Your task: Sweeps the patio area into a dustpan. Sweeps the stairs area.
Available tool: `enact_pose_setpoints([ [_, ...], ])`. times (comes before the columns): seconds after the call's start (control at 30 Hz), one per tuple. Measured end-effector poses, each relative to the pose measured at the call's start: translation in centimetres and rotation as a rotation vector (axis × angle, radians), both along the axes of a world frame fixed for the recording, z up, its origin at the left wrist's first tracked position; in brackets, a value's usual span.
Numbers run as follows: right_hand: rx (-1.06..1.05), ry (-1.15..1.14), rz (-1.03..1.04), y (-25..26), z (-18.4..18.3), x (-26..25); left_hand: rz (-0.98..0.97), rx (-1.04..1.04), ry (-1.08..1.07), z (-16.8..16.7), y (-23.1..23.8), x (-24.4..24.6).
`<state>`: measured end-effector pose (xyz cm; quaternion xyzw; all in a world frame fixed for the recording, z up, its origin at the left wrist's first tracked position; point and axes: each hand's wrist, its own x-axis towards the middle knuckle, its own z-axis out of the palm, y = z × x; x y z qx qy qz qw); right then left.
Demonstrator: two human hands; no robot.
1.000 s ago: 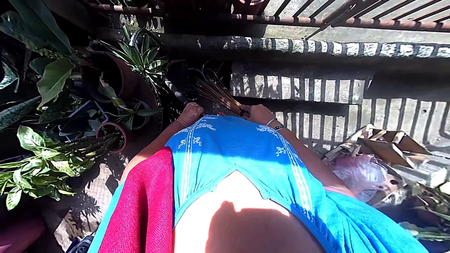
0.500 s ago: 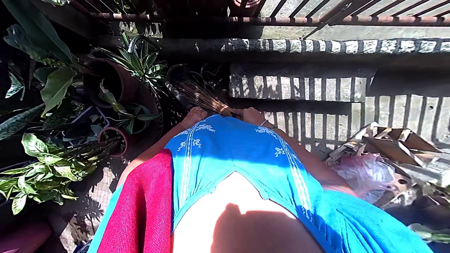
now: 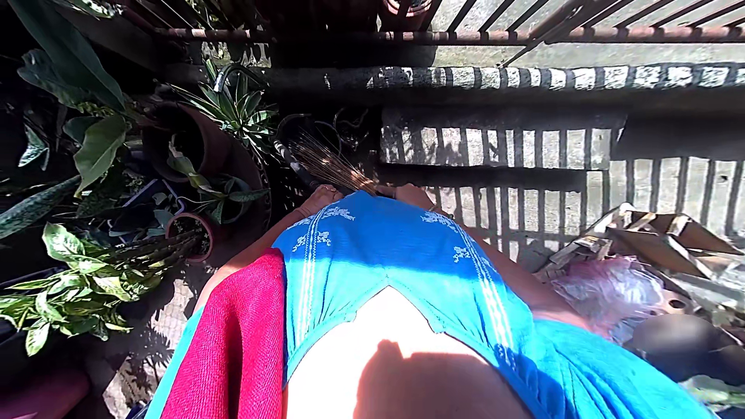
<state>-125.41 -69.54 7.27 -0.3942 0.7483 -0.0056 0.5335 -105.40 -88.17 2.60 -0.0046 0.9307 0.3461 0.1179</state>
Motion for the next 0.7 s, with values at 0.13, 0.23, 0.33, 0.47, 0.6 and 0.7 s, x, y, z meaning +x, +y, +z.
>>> enact_pose_setpoints([
  [0.13, 0.005, 0.08, -0.006, 1.0, -1.1, -0.8, -0.014, -0.081, -0.006, -0.5, -0.6, 0.1],
  [0.23, 0.05, 0.126, 0.041, 1.4, 1.1, -0.4, -0.038, -0.09, -0.027, -1.1, -0.6, 0.0],
  [0.33, 0.027, 0.093, 0.018, 1.9, 0.8, -0.4, -0.042, -0.106, -0.021, -1.6, 0.0, -0.8],
  [0.47, -0.024, 0.025, -0.05, 2.5, -2.5, -0.1, -0.023, -0.164, 0.087, -0.8, 0.4, -1.4],
  [0.6, 0.015, 0.075, -0.045, 3.0, -2.4, -0.6, 0.035, -0.142, 0.125, 1.4, -1.0, -1.7],
  [0.7, 0.033, 0.096, -0.041, 4.3, -1.1, -1.0, 0.049, -0.157, 0.109, 1.4, -1.3, -2.1],
])
